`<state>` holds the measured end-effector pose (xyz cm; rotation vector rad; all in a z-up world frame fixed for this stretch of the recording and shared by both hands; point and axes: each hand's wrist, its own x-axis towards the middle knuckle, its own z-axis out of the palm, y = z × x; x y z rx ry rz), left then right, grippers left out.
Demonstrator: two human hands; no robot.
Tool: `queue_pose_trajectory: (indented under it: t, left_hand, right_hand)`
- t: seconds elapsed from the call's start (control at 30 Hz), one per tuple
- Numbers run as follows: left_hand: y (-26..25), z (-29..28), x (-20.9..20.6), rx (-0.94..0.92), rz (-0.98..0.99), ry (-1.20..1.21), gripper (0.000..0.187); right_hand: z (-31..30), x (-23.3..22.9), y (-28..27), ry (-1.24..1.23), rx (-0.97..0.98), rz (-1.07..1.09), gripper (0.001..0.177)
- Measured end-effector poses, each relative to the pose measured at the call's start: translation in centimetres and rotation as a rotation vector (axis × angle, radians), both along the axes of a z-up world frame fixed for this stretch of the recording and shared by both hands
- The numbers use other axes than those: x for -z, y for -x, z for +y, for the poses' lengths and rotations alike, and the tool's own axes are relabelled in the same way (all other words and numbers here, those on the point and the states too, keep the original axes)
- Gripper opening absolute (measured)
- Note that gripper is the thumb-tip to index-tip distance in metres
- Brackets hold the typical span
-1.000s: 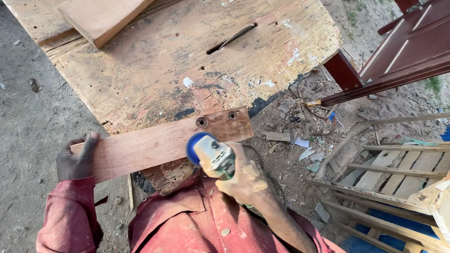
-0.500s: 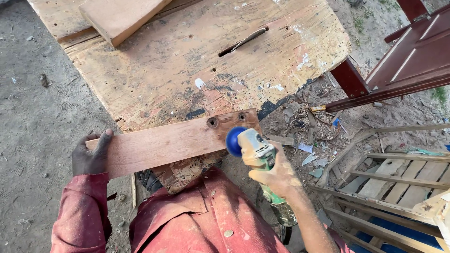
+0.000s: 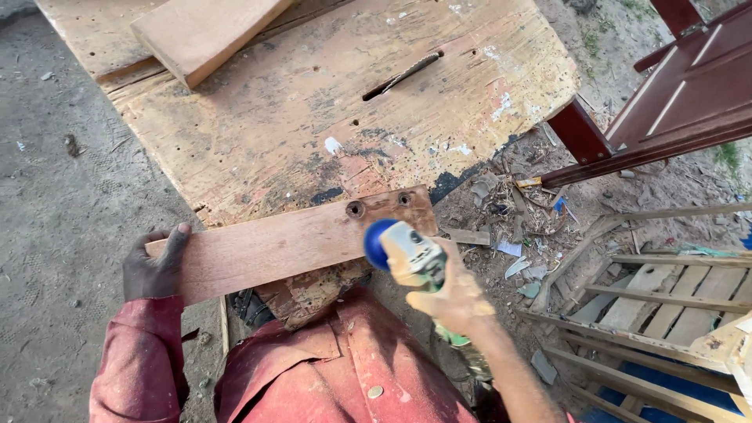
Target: Sanding a wooden furniture component using a handheld power sander on a workbench.
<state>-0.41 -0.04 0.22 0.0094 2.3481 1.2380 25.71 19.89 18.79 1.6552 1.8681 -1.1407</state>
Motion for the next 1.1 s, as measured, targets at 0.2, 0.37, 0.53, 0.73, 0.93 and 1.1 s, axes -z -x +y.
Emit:
queue_pose_trajectory:
  t: [0.2, 0.37, 0.53, 0.73, 0.93, 1.1]
  left_hand:
    - [-0.2, 0.4, -1.3, -0.008, -0.042, -0.01, 0.038]
    - [-0.3, 0.2, -1.3, 0.017, 0.001, -0.005, 0.041]
    - [0.0, -0.4, 0.7, 0.032, 0.017, 0.011, 0.044]
    - [0.5, -0.8, 2.2, 0.046, 0.06, 0.03, 0.047]
    - [0.2, -0.4, 1.0, 0.035, 0.036, -0.02, 0.044]
    - [0.4, -0.5, 2.0, 0.046, 0.088, -0.02, 0.042]
  right_hand:
    - [2.0, 3.8, -2.6, -0.11, 0.12, 0.203, 0.083]
    - [-3.2, 3.0, 3.0, -0.159, -0.2, 0.093, 0.078]
    - [-4.1, 2.2, 5.2, -0.219, -0.446, 0.049, 0.067]
    - [-0.2, 0.1, 2.3, -0.008, -0.16, 0.002, 0.078]
    - [2.9, 3.6, -1.0, -0.19, 0.097, 0.063, 0.083]
    - [0.6, 2.5, 1.2, -0.13, -0.03, 0.125, 0.081]
